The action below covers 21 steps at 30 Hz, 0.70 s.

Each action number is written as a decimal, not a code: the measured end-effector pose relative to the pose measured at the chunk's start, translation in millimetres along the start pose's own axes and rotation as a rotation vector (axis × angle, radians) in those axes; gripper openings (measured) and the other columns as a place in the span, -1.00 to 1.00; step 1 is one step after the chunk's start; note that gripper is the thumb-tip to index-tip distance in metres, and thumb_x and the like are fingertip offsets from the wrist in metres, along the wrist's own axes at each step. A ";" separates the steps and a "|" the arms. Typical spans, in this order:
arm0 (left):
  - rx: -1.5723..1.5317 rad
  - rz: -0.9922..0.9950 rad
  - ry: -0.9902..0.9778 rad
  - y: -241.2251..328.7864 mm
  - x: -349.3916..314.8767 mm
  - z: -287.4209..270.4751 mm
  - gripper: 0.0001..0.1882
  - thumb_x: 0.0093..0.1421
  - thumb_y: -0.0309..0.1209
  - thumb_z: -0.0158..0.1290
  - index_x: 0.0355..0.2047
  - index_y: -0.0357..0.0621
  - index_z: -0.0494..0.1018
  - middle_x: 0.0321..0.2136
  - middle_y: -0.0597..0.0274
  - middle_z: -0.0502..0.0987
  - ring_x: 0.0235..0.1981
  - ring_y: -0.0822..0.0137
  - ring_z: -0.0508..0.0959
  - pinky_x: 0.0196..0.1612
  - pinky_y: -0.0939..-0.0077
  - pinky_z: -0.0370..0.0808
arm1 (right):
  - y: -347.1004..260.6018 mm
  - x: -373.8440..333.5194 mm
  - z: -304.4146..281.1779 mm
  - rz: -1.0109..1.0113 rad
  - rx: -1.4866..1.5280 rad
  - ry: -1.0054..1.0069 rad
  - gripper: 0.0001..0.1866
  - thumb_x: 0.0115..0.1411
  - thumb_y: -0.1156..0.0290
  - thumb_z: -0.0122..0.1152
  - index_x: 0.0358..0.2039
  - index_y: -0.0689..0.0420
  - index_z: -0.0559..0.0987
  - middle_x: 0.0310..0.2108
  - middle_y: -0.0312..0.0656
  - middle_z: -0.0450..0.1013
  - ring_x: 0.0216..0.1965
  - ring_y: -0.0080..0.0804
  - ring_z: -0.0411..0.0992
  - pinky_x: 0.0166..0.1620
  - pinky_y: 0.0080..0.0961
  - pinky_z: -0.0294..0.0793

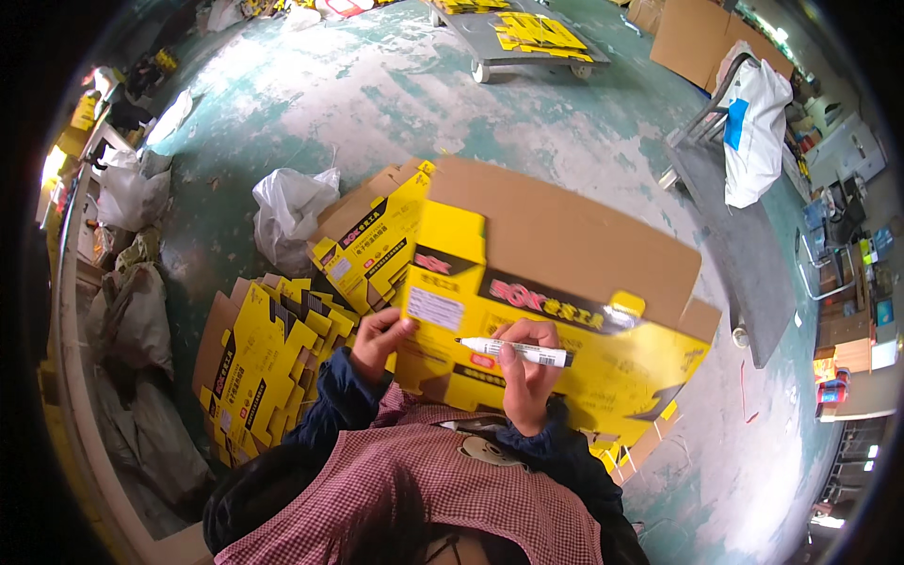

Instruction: Marking checklists on cardboard boxes with a marker and sorting them.

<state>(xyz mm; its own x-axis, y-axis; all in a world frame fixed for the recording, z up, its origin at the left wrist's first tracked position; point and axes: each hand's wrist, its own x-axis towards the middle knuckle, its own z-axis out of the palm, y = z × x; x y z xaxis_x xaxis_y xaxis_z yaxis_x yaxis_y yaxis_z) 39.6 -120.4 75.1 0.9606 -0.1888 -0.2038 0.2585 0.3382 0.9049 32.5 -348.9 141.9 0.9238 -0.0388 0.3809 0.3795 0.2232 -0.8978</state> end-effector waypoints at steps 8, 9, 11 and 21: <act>-0.350 0.383 0.547 24.8 40.5 -94.0 -0.63 0.31 -0.38 -0.04 0.12 -0.10 0.35 -0.22 0.44 0.54 -0.56 0.63 0.39 -0.52 0.75 0.30 | 3.2 4.5 6.7 0.069 -0.176 0.191 -0.87 0.26 0.50 -0.02 -0.20 0.16 0.28 -0.42 -0.29 0.25 -0.40 -0.60 0.23 -0.21 -0.60 0.30; -0.359 0.409 0.583 23.5 45.5 -114.6 -0.61 0.31 -0.38 -0.04 0.15 -0.06 0.33 -0.24 0.45 0.55 -0.64 0.63 0.30 -0.60 0.72 0.22 | 13.8 3.0 2.5 0.049 -0.181 0.202 -0.86 0.29 0.51 -0.03 -0.16 0.15 0.28 -0.41 -0.29 0.26 -0.38 -0.61 0.24 -0.24 -0.68 0.28; -0.365 0.433 0.617 22.3 54.6 -153.6 -0.59 0.31 -0.38 -0.03 0.17 -0.01 0.32 -0.25 0.46 0.55 -0.73 0.64 0.22 -0.69 0.70 0.14 | 31.2 1.7 -2.1 0.045 -0.210 0.218 -0.86 0.30 0.51 -0.03 -0.15 0.15 0.28 -0.40 -0.29 0.26 -0.37 -0.61 0.24 -0.23 -0.66 0.29; 0.125 0.396 1.096 -52.7 80.6 -324.7 -0.57 0.24 -0.52 0.02 0.12 -0.29 0.30 -0.19 0.15 0.55 -0.21 0.39 0.53 -0.12 0.54 0.43 | 85.4 -0.2 -1.6 0.086 -0.363 0.153 -0.87 0.30 0.47 0.02 -0.17 0.17 0.34 -0.29 -0.26 0.33 -0.27 -0.59 0.29 -0.17 -0.65 0.31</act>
<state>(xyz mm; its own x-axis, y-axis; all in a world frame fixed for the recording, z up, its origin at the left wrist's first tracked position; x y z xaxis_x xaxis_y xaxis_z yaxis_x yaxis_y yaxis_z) 136.5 145.9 -110.3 0.5613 0.8256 -0.0573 -0.0316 0.0905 0.9954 64.8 -331.5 64.7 0.9394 -0.1855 0.2884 0.2685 -0.1255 -0.9551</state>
